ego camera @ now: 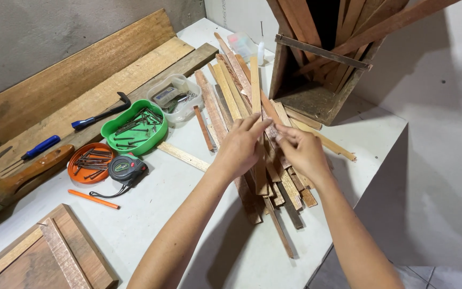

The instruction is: Sand small wooden slats and arrange them into a frame structure on a wooden base.

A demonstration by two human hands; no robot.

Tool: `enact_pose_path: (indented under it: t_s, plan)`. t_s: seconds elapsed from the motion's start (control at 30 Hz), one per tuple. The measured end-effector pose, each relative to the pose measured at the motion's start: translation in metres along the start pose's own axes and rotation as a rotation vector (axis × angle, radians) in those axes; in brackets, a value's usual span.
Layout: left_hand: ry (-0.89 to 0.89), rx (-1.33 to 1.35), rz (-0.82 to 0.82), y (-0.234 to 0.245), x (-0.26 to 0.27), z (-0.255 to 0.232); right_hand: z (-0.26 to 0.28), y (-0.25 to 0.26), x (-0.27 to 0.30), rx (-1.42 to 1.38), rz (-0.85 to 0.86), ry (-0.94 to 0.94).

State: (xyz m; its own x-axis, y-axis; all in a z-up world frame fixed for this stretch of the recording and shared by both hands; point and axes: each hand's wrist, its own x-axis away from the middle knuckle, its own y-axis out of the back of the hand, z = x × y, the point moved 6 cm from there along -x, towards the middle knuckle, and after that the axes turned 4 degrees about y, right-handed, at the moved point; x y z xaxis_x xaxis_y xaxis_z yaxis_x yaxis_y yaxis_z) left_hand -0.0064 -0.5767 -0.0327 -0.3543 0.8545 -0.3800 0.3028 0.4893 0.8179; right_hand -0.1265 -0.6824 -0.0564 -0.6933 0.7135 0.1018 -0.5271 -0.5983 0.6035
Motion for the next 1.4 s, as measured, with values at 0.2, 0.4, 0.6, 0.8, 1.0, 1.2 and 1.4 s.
enact_pose_path:
  t_s: [0.2, 0.4, 0.6, 0.8, 1.0, 1.2, 1.4]
  plan:
    - [0.040, -0.331, 0.397, -0.021, 0.006, -0.024, -0.076, 0.018, -0.049, 0.187, -0.099, -0.037]
    - [0.103, -0.372, 0.245, -0.039, 0.009, 0.009, -0.064, 0.019, -0.048, 0.229, -0.089, -0.023]
    - [-0.148, -0.224, -0.053, -0.056, -0.005, -0.007, -0.077, 0.007, -0.068, -0.032, -0.026, 0.056]
    - [-0.062, -0.163, 0.231, -0.028, -0.001, -0.030, -0.083, 0.015, -0.076, -0.186, 0.002, 0.119]
    - [-0.118, -0.207, 0.149, -0.033, 0.000, -0.001, -0.043, 0.026, -0.047, -0.308, 0.048, 0.035]
    - [0.162, -0.087, 0.161, -0.016, 0.007, 0.029, -0.063, 0.010, -0.063, -0.539, 0.125, 0.010]
    - [-0.004, 0.011, -0.106, 0.023, 0.001, -0.010, -0.059, -0.010, -0.057, -0.572, 0.229, 0.013]
